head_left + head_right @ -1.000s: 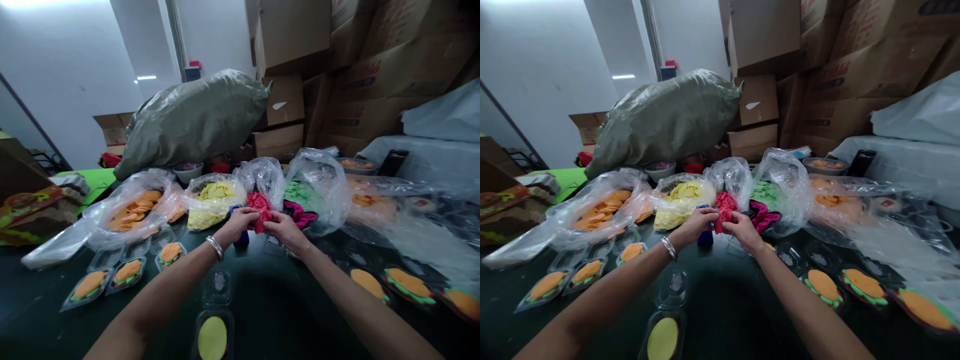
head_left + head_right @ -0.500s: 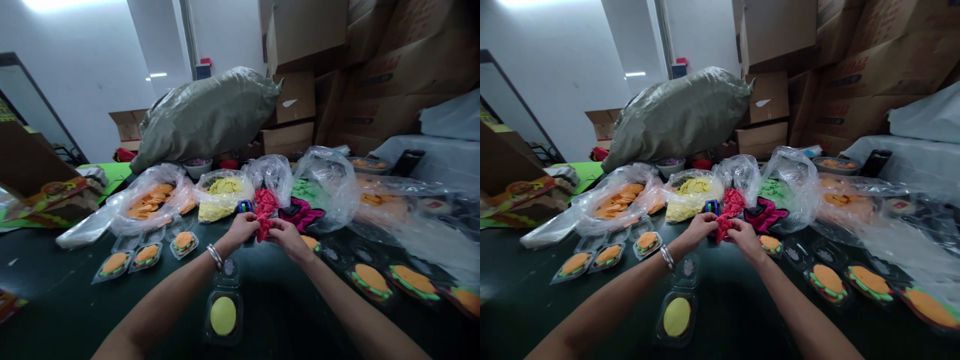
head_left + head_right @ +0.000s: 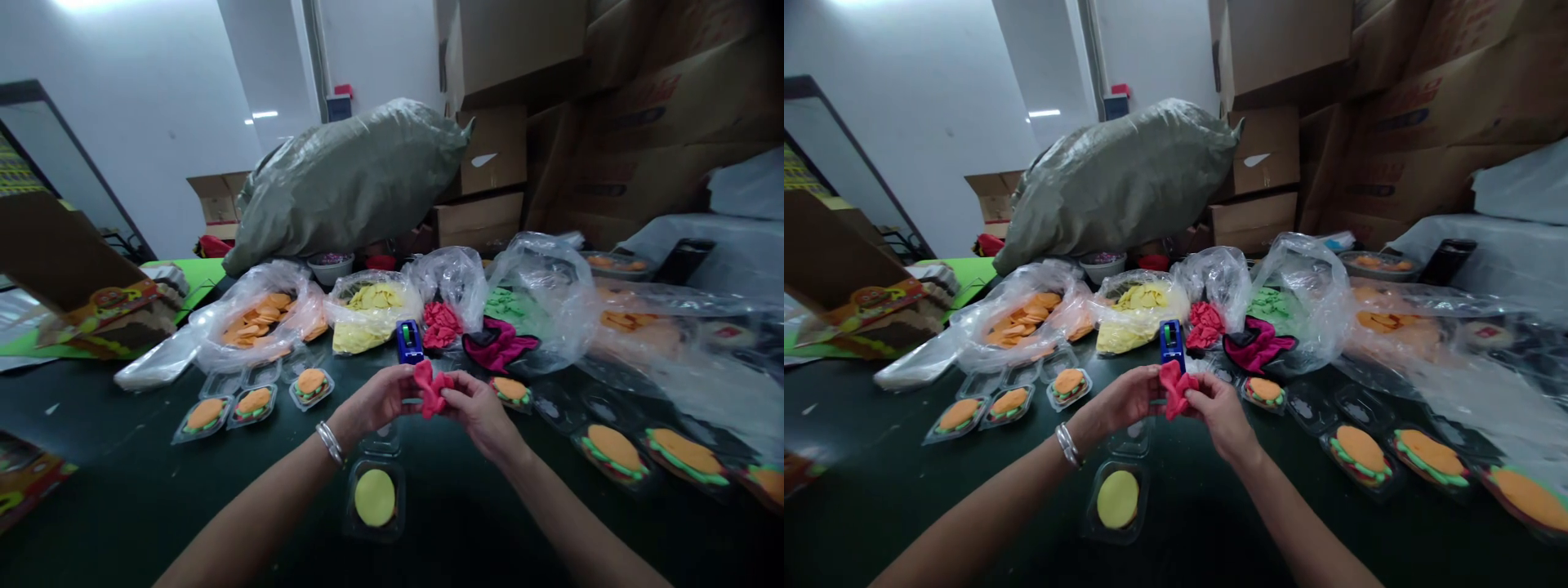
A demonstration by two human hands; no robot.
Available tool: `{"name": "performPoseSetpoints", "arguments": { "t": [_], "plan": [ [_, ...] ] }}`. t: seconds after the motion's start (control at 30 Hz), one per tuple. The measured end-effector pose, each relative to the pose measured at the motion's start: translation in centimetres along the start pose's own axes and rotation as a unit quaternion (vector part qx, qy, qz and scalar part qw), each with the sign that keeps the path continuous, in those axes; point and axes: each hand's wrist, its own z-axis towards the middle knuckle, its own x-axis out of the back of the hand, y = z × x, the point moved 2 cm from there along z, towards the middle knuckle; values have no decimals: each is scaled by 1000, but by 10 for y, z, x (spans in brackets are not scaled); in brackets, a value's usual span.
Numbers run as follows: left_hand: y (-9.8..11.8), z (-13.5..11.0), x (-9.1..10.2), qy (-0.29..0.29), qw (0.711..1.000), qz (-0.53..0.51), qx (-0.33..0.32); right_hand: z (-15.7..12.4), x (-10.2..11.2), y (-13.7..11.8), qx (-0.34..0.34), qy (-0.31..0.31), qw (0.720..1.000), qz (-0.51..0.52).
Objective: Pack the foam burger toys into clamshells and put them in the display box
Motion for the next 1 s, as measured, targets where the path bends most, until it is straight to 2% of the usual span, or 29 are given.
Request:
{"name": "performPoseSetpoints", "arguments": {
  "t": [0.13,0.27,0.37,0.47,0.6,0.7,0.8,0.9,1.0],
  "plan": [
    [-11,-10,-4,68,997,43,-17,-12,-7,3,51,43,997,-23],
    [-15,-17,-12,89,995,44,-29,-22,-4,9,82,86,993,12],
    [-14,-20,-17,107,992,-51,-49,-23,0,17,79,112,987,86],
    [-16,-19,-18,114,978,-170,-37,-19,4,28,52,116,981,146],
    [-17,-25,-5,151,969,-189,-47,-24,12,44,30,125,977,168],
    [-13,-43,14,179,963,-189,-64,-27,22,46,31,129,981,139],
    [-9,-69,33,150,981,-125,-23,0,31,24,44,127,989,59],
    [-10,-90,49,116,991,-59,44,60,39,-18,67,130,988,-58],
    [-8,-102,57,83,995,-15,57,120,38,-50,102,135,967,-192]
  ]
}}
